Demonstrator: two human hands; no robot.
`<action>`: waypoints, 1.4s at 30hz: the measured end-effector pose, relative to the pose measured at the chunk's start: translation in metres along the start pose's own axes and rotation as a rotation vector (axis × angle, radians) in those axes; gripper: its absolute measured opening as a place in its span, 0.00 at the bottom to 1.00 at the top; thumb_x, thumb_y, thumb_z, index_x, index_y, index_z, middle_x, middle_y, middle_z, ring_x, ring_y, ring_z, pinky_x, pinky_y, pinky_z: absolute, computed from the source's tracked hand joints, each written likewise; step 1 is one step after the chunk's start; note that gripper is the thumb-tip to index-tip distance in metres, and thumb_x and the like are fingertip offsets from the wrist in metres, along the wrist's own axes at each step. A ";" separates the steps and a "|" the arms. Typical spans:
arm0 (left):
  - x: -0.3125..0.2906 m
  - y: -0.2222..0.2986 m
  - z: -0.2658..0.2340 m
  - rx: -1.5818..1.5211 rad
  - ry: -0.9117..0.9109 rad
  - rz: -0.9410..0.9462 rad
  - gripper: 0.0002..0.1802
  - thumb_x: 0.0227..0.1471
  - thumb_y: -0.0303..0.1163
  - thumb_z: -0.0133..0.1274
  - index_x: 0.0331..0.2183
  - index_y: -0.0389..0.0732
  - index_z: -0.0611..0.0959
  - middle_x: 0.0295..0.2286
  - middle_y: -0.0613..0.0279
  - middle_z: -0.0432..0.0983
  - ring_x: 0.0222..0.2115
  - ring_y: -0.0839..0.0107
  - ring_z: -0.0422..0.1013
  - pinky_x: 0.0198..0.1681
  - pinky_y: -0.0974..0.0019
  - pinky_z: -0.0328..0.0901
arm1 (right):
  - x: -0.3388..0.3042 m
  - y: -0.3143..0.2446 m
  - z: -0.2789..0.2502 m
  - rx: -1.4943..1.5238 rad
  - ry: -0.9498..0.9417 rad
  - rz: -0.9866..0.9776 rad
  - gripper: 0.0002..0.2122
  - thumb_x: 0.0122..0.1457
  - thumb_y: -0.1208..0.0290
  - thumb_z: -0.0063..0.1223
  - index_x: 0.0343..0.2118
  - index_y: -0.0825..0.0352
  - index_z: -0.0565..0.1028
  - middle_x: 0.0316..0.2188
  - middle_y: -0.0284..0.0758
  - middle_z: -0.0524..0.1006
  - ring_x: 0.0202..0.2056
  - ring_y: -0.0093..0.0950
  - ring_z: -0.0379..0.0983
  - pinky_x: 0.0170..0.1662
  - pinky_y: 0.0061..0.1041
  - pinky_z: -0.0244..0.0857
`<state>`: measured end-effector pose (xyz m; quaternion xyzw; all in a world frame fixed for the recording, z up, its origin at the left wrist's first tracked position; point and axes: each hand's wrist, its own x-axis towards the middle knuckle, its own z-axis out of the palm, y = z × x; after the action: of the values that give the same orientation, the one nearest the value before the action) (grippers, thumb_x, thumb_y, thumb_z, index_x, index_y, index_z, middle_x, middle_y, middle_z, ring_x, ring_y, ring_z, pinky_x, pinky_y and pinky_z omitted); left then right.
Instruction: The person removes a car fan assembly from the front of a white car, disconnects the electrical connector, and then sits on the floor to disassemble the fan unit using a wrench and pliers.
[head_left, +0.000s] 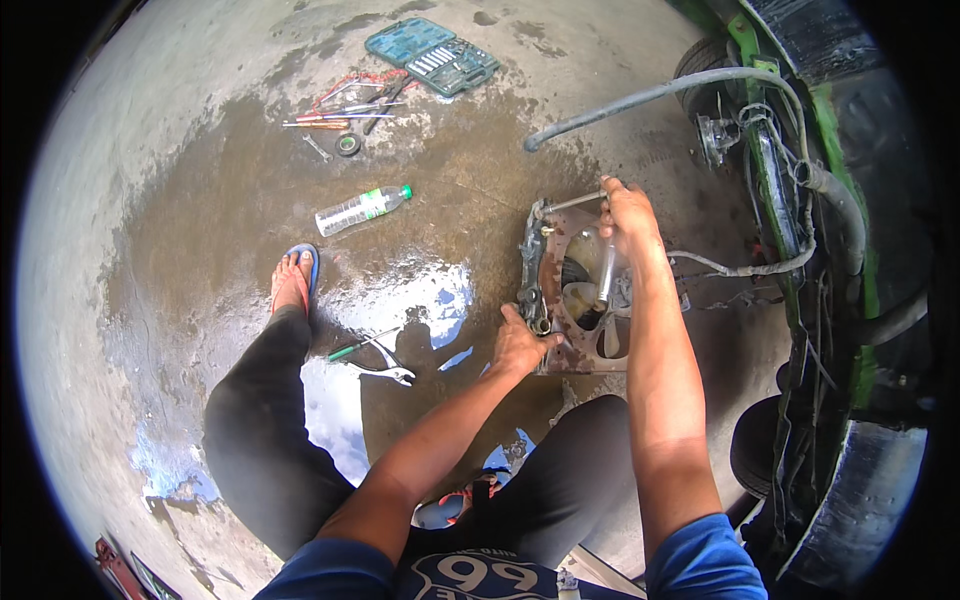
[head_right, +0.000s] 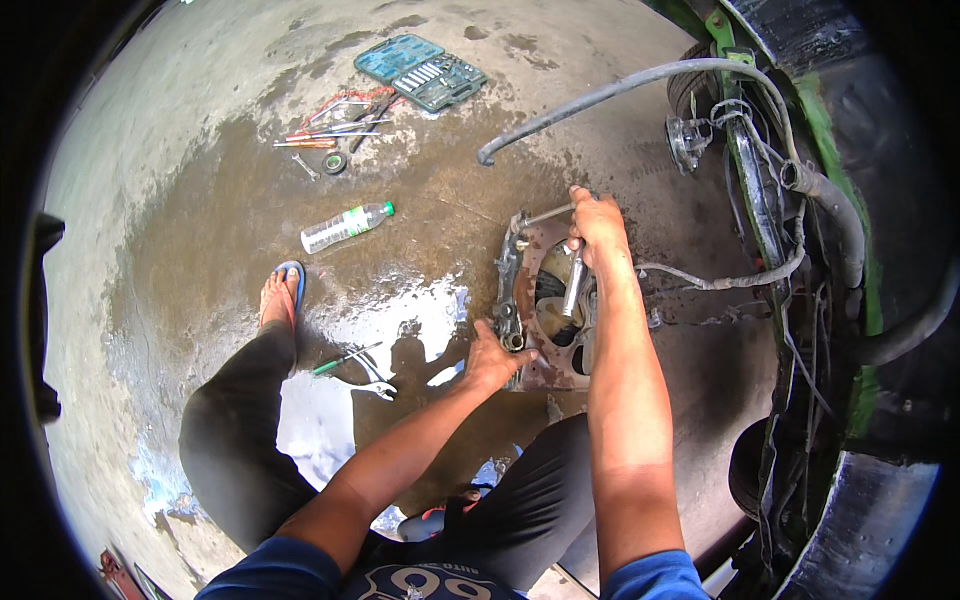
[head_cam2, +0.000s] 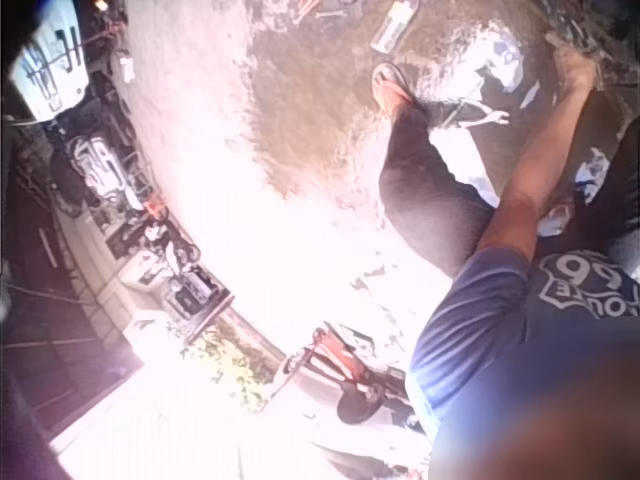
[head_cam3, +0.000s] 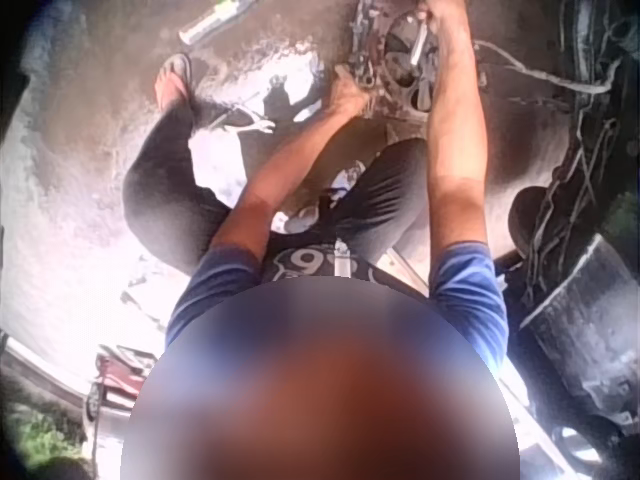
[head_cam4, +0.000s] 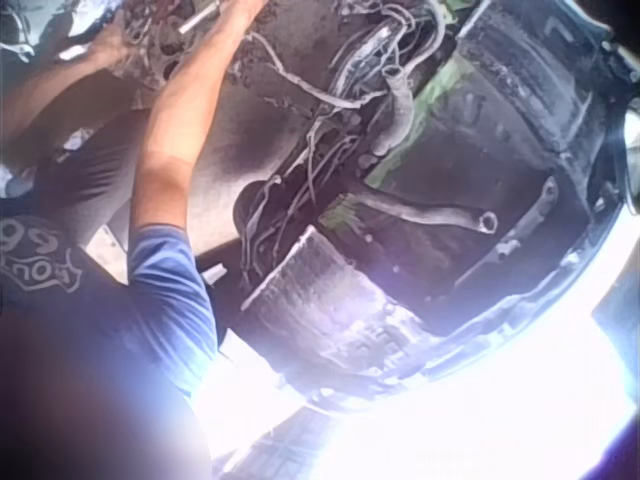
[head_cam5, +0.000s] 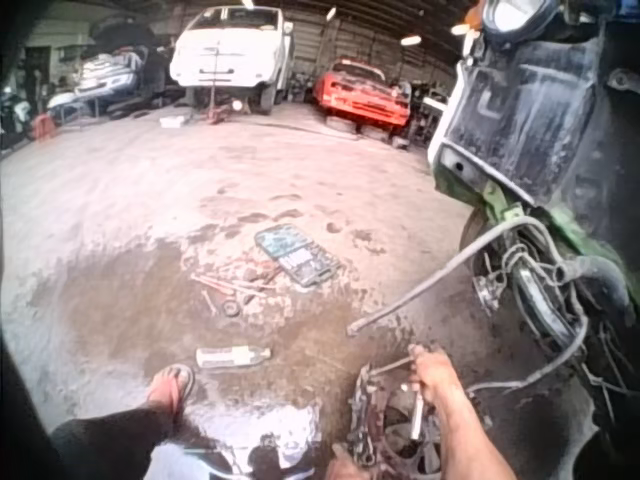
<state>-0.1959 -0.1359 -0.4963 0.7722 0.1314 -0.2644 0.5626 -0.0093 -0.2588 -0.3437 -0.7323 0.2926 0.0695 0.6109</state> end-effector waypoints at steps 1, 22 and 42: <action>-0.001 -0.001 0.002 -0.010 -0.001 -0.007 0.60 0.38 0.53 0.75 0.56 0.25 0.57 0.46 0.25 0.74 0.50 0.36 0.73 0.55 0.52 0.67 | 0.002 0.000 0.000 0.003 0.003 0.012 0.20 0.65 0.64 0.54 0.52 0.70 0.60 0.20 0.29 0.64 0.15 0.18 0.56 0.15 0.23 0.52; 0.005 -0.030 0.015 -0.311 -0.059 0.005 0.64 0.33 0.42 0.80 0.62 0.32 0.56 0.51 0.44 0.75 0.52 0.58 0.72 0.56 0.62 0.68 | 0.008 0.024 0.037 1.263 0.131 0.213 0.09 0.74 0.69 0.38 0.52 0.63 0.65 0.35 0.37 0.68 0.29 0.28 0.71 0.54 0.53 0.72; 0.012 -0.061 0.040 -0.641 -0.205 0.185 0.77 0.32 0.34 0.81 0.70 0.44 0.40 0.56 0.58 0.70 0.57 0.64 0.67 0.64 0.63 0.59 | 0.006 0.011 0.023 0.765 -0.129 0.169 0.07 0.73 0.71 0.33 0.36 0.65 0.58 0.22 0.31 0.61 0.19 0.20 0.53 0.23 0.25 0.55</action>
<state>-0.2272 -0.1546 -0.5607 0.5345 0.0802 -0.2338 0.8082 -0.0037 -0.2408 -0.3613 -0.4194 0.3176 0.0513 0.8489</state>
